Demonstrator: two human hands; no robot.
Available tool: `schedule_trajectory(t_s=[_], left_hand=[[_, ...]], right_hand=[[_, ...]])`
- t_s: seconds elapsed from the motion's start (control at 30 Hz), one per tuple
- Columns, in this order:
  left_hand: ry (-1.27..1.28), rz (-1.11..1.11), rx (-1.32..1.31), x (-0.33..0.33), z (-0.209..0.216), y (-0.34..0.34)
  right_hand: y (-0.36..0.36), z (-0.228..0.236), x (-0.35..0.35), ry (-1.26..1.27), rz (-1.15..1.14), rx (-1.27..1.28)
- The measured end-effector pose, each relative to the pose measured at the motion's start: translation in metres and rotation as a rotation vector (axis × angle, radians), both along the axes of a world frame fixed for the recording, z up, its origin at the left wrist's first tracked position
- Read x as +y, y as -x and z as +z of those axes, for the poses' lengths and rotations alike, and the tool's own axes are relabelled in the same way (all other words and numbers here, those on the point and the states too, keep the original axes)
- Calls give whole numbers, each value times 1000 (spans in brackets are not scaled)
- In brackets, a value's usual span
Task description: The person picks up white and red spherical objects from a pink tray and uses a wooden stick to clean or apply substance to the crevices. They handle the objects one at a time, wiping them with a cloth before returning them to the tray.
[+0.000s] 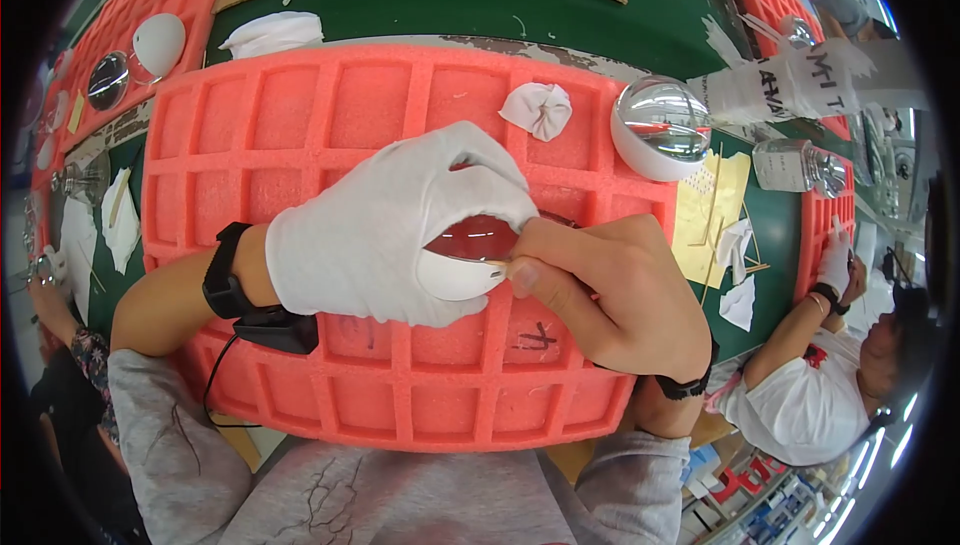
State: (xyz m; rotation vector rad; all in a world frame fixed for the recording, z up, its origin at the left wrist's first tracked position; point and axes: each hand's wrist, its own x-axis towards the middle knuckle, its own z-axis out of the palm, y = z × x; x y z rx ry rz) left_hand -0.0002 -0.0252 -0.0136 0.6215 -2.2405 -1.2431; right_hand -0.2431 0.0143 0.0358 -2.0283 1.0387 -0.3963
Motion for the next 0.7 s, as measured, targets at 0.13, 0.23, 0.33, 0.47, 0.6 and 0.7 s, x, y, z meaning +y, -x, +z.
schedule_trajectory(t_s=[0.13,0.23,0.33,0.47,0.6,0.7], left_hand=[[52,-10,-23,-2,2,-1],[-62,-5,-6,-4,4,-3],[-59,-55,-22,-9,3,-6],[-30,-61,-33,-8,7,-3],[1,28,12,6,2,4],[9,80,21,10,1,6]], right_hand=[[1,0,0,-22,9,-13],[0,-1,-1,-35,-8,-40],[1,2,0,-32,-9,-22],[6,3,2,-21,-37,-29],[4,7,7,-107,-75,-33],[1,9,5,-178,-72,-25]])
